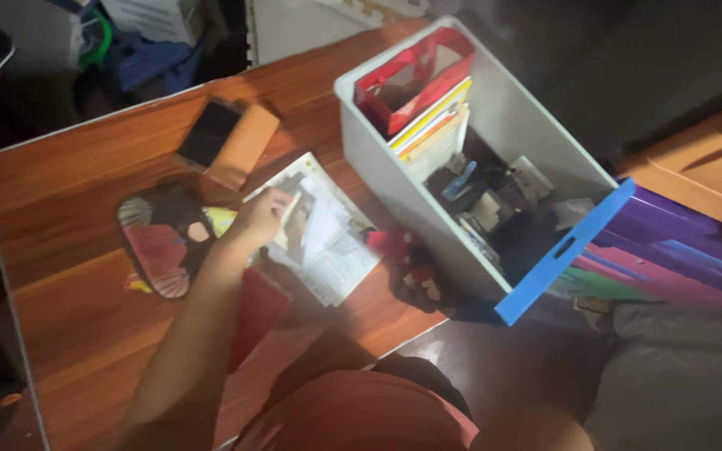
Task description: The person organizes papers and small items into a white plastic storage bin, then wipes the surface of a drawer unit with a wet wipe. They open drawers to retrieve and fold several pieces of clothing, placing them on a table.
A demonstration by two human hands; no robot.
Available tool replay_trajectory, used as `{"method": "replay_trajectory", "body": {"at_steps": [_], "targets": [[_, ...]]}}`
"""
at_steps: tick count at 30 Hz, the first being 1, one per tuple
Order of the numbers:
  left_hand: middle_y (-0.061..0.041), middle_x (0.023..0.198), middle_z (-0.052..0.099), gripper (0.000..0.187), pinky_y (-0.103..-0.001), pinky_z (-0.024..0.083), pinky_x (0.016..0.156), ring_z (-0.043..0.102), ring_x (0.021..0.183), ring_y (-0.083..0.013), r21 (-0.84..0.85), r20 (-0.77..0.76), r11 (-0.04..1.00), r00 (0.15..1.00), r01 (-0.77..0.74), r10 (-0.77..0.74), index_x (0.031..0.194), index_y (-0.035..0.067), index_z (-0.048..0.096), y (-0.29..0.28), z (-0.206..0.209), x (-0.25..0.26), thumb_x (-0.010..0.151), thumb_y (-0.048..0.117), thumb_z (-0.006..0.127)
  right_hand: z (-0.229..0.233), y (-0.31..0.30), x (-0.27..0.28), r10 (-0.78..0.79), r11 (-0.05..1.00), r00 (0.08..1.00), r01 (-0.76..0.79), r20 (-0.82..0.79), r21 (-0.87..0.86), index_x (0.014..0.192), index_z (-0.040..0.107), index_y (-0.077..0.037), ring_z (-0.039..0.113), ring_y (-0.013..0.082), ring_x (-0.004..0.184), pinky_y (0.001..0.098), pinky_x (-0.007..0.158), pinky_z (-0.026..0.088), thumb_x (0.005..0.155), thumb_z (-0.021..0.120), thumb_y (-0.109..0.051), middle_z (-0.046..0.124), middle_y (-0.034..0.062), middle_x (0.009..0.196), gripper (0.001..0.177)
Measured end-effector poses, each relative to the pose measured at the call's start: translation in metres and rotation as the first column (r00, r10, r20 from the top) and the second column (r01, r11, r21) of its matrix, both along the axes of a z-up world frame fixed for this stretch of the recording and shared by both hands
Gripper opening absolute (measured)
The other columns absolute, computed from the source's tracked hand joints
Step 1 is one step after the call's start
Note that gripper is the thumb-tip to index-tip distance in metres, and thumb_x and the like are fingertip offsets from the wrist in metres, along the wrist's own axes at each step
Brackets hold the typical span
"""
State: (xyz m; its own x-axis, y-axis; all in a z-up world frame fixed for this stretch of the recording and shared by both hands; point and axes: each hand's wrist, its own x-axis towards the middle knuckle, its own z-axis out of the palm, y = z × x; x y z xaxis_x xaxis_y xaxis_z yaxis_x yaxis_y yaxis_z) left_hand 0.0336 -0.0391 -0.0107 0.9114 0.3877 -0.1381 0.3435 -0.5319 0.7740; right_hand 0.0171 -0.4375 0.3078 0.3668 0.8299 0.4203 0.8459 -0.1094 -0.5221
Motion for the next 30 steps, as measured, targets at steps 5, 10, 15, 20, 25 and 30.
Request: {"method": "replay_trajectory", "body": {"at_steps": [5, 10, 15, 20, 25, 30], "targets": [[-0.019, 0.110, 0.069, 0.031, -0.049, 0.050, 0.087, 0.064, 0.103, -0.0402, 0.352, 0.181, 0.926, 0.981, -0.137, 0.076, 0.118, 0.010, 0.067, -0.040, 0.082, 0.017, 0.089, 0.001, 0.060, 0.004, -0.029, 0.026, -0.013, 1.000, 1.000, 0.013, -0.025, -0.013, 0.096, 0.074, -0.010, 0.069, 0.0291, 0.093, 0.0461, 0.086, 0.047, 0.082, 0.076, -0.015, 0.073, 0.0086, 0.096, 0.015], [-0.016, 0.104, 0.068, 0.021, -0.048, 0.052, 0.089, 0.066, 0.097, -0.0377, 0.277, 0.592, 0.946, 0.805, -0.170, -0.029, 0.117, 0.012, 0.068, -0.113, 0.172, 0.076, 0.097, 0.007, 0.064, -0.004, -0.044, 0.057, -0.045, 0.999, 0.997, 0.044, -0.058, -0.030, 0.097, 0.074, -0.010, 0.071, 0.0290, 0.089, 0.0423, 0.082, 0.051, 0.083, 0.075, -0.015, 0.074, 0.0091, 0.095, 0.015], [-0.009, 0.112, 0.075, 0.017, -0.037, 0.057, 0.089, 0.073, 0.102, -0.0269, 0.116, 0.425, 0.938, 0.837, 0.326, -0.344, 0.113, 0.012, 0.071, -0.192, 0.202, 0.138, 0.096, 0.015, 0.068, -0.013, -0.073, 0.074, -0.156, 0.987, 0.984, 0.151, -0.086, -0.062, 0.097, 0.075, -0.009, 0.072, 0.0289, 0.085, 0.0386, 0.078, 0.055, 0.083, 0.075, -0.015, 0.075, 0.0096, 0.094, 0.015], [-0.008, 0.112, 0.075, 0.043, -0.038, 0.056, 0.089, 0.073, 0.105, -0.0237, 0.027, 0.074, 0.691, 0.687, 0.723, -0.722, 0.125, 0.010, 0.065, -0.224, 0.198, 0.173, 0.088, 0.030, 0.074, -0.051, -0.097, 0.146, -0.538, 0.830, 0.843, 0.525, -0.021, -0.190, 0.099, 0.076, -0.008, 0.073, 0.0313, 0.085, 0.0384, 0.078, 0.057, 0.083, 0.075, -0.013, 0.075, 0.0118, 0.095, 0.017], [-0.013, 0.127, 0.061, 0.101, -0.046, 0.052, 0.091, 0.062, 0.114, -0.0316, 0.076, -0.577, 0.483, 0.434, 0.872, -0.692, 0.136, 0.006, 0.052, -0.251, 0.197, 0.200, 0.059, 0.055, 0.097, -0.083, -0.111, 0.211, -0.430, 0.863, 0.900, 0.432, 0.069, -0.261, 0.105, 0.075, -0.007, 0.069, 0.0386, 0.096, 0.0437, 0.085, 0.053, 0.077, 0.079, -0.027, 0.075, 0.0179, 0.098, 0.034], [-0.015, 0.114, 0.073, 0.087, -0.043, 0.057, 0.087, 0.072, 0.105, -0.0307, 0.049, -0.640, 0.409, 0.343, 0.911, -0.688, 0.121, 0.000, 0.066, -0.270, 0.194, 0.210, 0.055, 0.048, 0.096, -0.108, -0.069, 0.219, -0.367, 0.548, 0.926, 0.136, -0.092, -0.825, 0.105, 0.072, -0.005, 0.068, 0.0384, 0.098, 0.0460, 0.090, 0.051, 0.067, 0.085, -0.062, 0.073, 0.0205, 0.095, 0.070]]}}
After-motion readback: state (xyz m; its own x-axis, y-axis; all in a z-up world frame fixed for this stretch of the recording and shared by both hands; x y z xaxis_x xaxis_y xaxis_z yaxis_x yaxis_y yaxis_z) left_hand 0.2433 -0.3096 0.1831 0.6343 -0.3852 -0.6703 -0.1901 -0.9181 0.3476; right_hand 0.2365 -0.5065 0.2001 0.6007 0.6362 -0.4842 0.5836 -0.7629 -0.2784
